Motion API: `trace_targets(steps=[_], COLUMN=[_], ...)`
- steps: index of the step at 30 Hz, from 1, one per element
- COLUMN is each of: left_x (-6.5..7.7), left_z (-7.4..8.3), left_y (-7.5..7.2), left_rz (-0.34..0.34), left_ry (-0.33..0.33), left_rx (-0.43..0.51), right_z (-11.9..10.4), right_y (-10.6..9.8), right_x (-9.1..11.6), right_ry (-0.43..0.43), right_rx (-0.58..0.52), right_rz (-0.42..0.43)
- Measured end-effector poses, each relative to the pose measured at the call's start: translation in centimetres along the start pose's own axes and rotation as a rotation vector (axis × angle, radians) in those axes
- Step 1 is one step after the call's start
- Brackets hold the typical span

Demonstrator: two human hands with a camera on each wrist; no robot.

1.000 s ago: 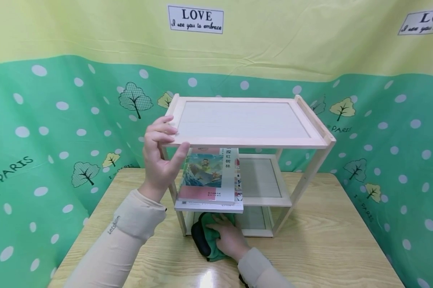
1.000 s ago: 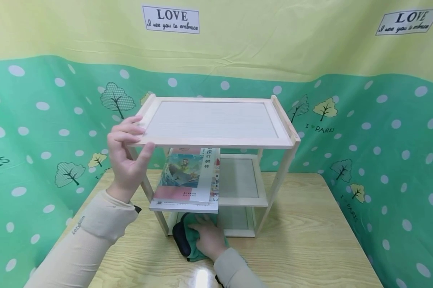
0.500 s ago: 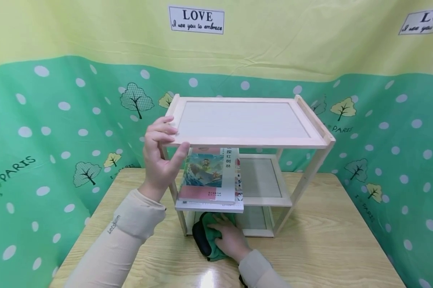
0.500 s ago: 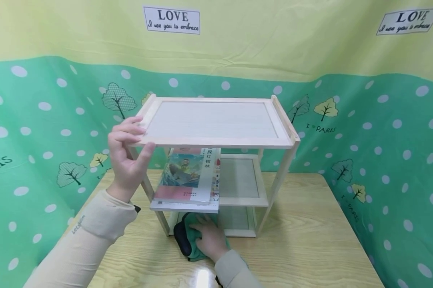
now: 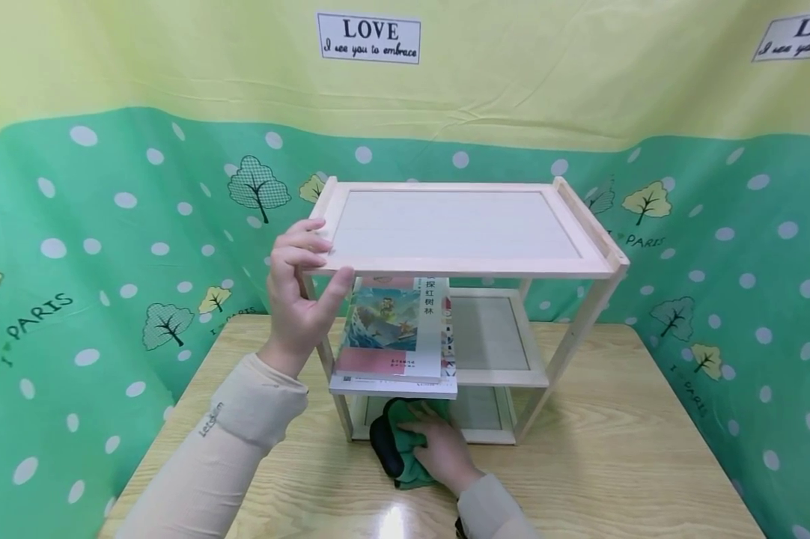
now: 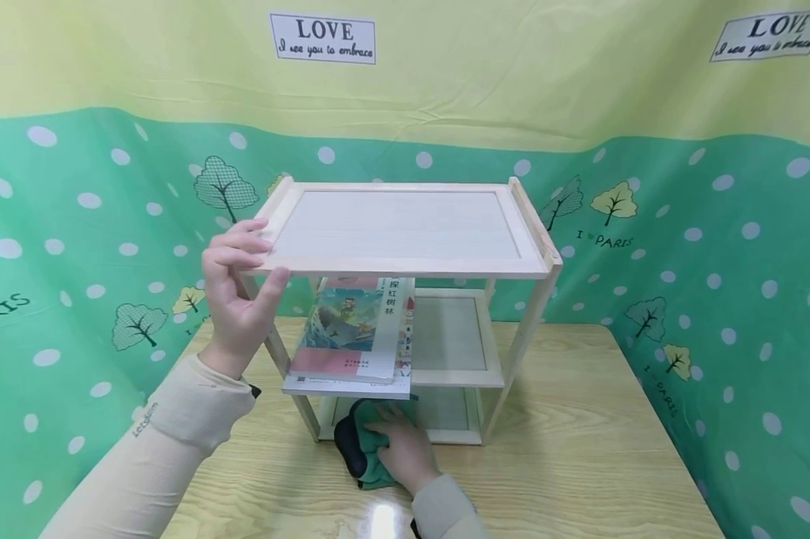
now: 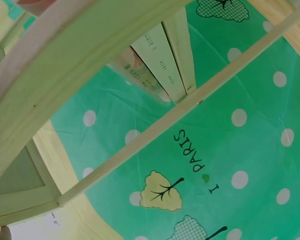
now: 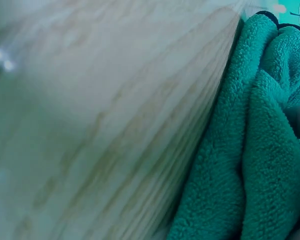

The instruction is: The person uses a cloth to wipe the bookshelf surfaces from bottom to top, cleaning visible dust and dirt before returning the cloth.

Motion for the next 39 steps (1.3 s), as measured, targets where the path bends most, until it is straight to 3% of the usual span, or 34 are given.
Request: trace_targets(steps=[10,26,39], left_x=[0.0,0.1,0.0], left_z=[-0.1,-0.1,0.0], left_y=[0.0,-0.1,-0.1], left_rz=[-0.002,0.008,0.018], left_ry=[0.004,0.004,0.013], left_rx=[-0.001,0.004,0.026], right_z=[0.8,3.5,4.7], right_y=[-1.0,-2.5,-3.4], right_x=[0.7,1.7,2.3], right_ry=[-0.002,0.117,0.153], right_rx=[-0.008,-0.041,-0.024], right_rz=[0.082,0.097,0.137])
Point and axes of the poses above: each hand's wrist, its own x-axis away from the middle knuckle, its own y-axis out of the palm, z = x × y, the point moved 9 cm from there along -x, towards the middle knuckle, and after that the axes turned 2 degrees about x, right-handed, at the moved point
